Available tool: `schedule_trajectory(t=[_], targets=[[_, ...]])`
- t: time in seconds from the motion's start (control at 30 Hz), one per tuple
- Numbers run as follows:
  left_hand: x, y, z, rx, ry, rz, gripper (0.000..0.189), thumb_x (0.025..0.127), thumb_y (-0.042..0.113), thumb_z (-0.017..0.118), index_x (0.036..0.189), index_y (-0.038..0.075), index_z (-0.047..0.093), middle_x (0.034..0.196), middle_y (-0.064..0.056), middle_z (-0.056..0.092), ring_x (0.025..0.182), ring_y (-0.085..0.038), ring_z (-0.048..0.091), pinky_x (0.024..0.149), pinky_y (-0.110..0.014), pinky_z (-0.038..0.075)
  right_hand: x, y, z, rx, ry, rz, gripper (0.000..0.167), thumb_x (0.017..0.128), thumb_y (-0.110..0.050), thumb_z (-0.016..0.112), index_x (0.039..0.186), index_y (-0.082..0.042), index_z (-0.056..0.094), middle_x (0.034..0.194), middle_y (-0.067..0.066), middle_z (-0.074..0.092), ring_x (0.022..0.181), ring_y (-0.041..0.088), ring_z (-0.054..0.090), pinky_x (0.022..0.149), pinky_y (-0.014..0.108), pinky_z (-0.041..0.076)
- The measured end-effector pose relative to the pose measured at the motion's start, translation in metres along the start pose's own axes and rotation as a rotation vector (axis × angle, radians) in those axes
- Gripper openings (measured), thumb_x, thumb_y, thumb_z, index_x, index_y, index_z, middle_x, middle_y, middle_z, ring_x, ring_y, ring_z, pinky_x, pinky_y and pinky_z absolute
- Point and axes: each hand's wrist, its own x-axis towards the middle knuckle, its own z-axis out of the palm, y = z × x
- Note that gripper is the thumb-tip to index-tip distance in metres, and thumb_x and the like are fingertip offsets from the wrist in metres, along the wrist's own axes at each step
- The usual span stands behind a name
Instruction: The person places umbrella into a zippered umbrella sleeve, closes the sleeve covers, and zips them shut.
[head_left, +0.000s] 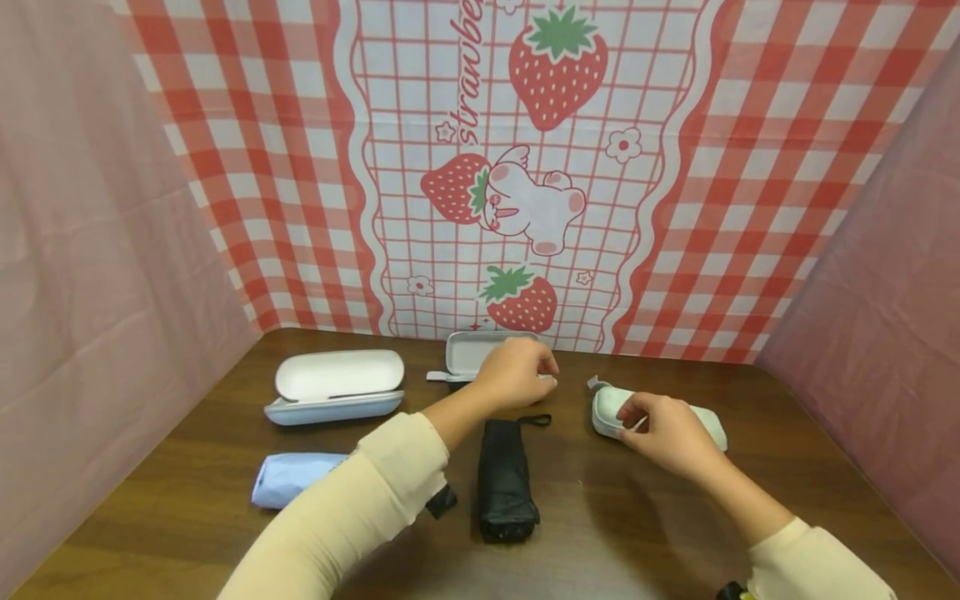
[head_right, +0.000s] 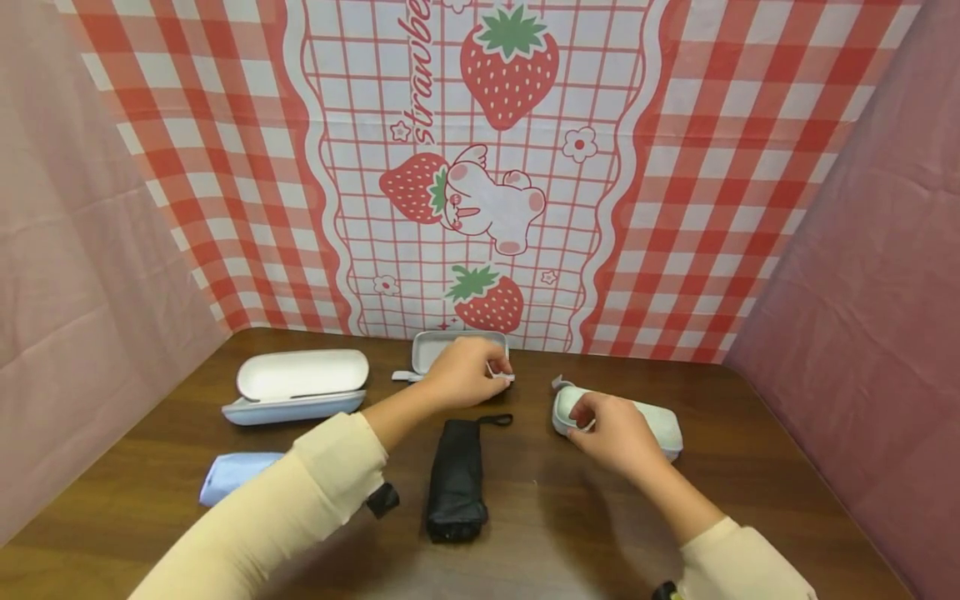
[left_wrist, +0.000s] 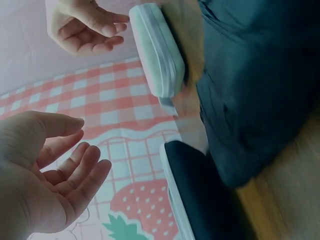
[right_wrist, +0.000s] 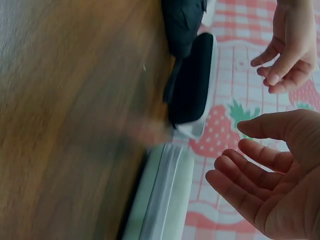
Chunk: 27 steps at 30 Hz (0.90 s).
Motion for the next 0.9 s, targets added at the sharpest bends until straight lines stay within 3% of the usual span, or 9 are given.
schedule_trajectory(t=[0.33, 0.53, 0.67, 0.8, 0.9], targets=[[-0.012, -0.032, -0.018, -0.036, 0.006, -0.013, 0.011, 0.088, 0.016, 0.070, 0.096, 0.010, 0.075, 0.095, -0.003, 0.072, 0.091, -0.018, 0.066, 0.080, -0.032, 0.053, 0.006, -0.032, 0.021, 0.051, -0.101, -0.091, 0.012, 0.079, -0.010, 0.075, 0.085, -0.007, 0.066, 0.076, -0.005, 0.062, 0.069, 0.009, 0.057, 0.061, 0.030, 0.048], [-0.016, -0.051, -0.026, -0.034, 0.025, -0.057, 0.009, 0.087, 0.015, 0.072, 0.093, 0.010, 0.075, 0.092, -0.003, 0.072, 0.089, -0.018, 0.066, 0.080, -0.034, 0.054, 0.009, -0.056, 0.048, 0.227, -0.218, 0.030, 0.023, 0.082, -0.011, 0.075, 0.095, 0.002, 0.062, 0.076, 0.001, 0.061, 0.060, 0.012, 0.058, 0.054, 0.029, 0.051], [-0.014, -0.063, -0.027, -0.063, 0.013, -0.088, 0.010, 0.087, 0.013, 0.071, 0.094, 0.008, 0.075, 0.091, -0.003, 0.072, 0.089, -0.019, 0.066, 0.079, -0.033, 0.053, 0.013, -0.068, 0.064, 0.294, -0.239, 0.124, 0.033, 0.082, -0.016, 0.076, 0.102, 0.005, 0.059, 0.080, 0.005, 0.061, 0.051, 0.015, 0.058, 0.049, 0.029, 0.051], [-0.009, -0.074, -0.029, -0.084, 0.015, -0.150, 0.012, 0.086, 0.012, 0.070, 0.096, 0.006, 0.075, 0.094, -0.005, 0.071, 0.091, -0.020, 0.065, 0.079, -0.033, 0.053, 0.021, -0.079, 0.074, 0.251, -0.271, 0.185, 0.056, 0.082, -0.028, 0.078, 0.117, 0.006, 0.053, 0.080, 0.005, 0.058, 0.052, 0.017, 0.057, 0.050, 0.030, 0.049], [-0.004, -0.084, -0.030, -0.103, 0.032, -0.204, 0.013, 0.085, 0.011, 0.070, 0.096, 0.006, 0.075, 0.095, -0.005, 0.071, 0.091, -0.021, 0.065, 0.079, -0.033, 0.053, 0.028, -0.086, 0.081, 0.158, -0.311, 0.181, 0.074, 0.079, -0.041, 0.079, 0.125, 0.007, 0.046, 0.077, 0.006, 0.056, 0.057, 0.018, 0.055, 0.054, 0.032, 0.046]])
